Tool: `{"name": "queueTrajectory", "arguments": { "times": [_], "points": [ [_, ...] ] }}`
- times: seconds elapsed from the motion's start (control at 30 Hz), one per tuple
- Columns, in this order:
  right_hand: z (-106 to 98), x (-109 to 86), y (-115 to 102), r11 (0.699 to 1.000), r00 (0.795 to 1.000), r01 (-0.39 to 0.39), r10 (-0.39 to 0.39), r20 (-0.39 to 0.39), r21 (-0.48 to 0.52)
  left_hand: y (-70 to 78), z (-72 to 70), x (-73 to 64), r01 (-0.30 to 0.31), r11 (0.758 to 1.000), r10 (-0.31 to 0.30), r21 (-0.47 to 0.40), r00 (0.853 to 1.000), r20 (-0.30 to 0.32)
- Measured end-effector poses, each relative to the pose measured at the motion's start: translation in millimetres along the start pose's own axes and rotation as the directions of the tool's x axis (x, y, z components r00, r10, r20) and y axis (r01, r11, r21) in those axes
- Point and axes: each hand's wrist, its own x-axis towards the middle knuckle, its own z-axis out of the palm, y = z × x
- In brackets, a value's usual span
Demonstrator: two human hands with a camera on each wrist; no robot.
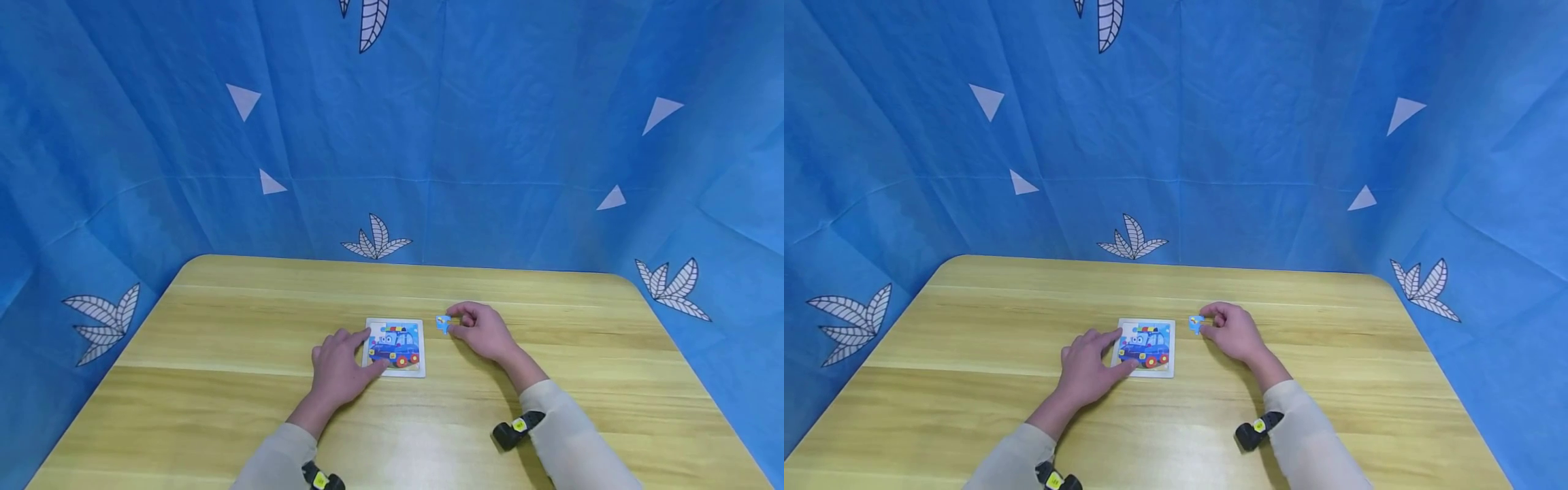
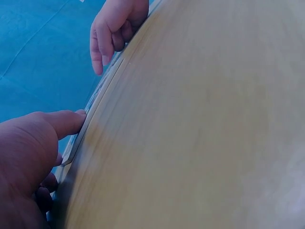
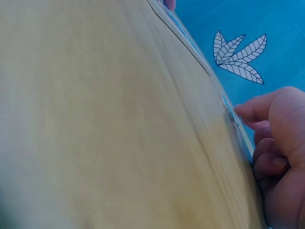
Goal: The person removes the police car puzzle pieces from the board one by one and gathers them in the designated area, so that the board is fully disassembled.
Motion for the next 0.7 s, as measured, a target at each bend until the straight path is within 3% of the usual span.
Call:
{"name": "queueTrajectory", "arguments": {
  "times": [0.2,0.7],
  "points": [
    [8.6,-5.6,-8.5,0.995,1.000,0.019,-0.019,0.000,0.100,-0.3,-1.5,-0.3,0.002,1.000,-0.002,0.008,1.000,0.007],
    [46.8,-12.9,-39.4,0.991,0.997,0.069,-0.073,0.027,0.119,2.2,-3.2,0.9,0.010,1.000,-0.010,0.017,1.000,0.024]
  ]
}}
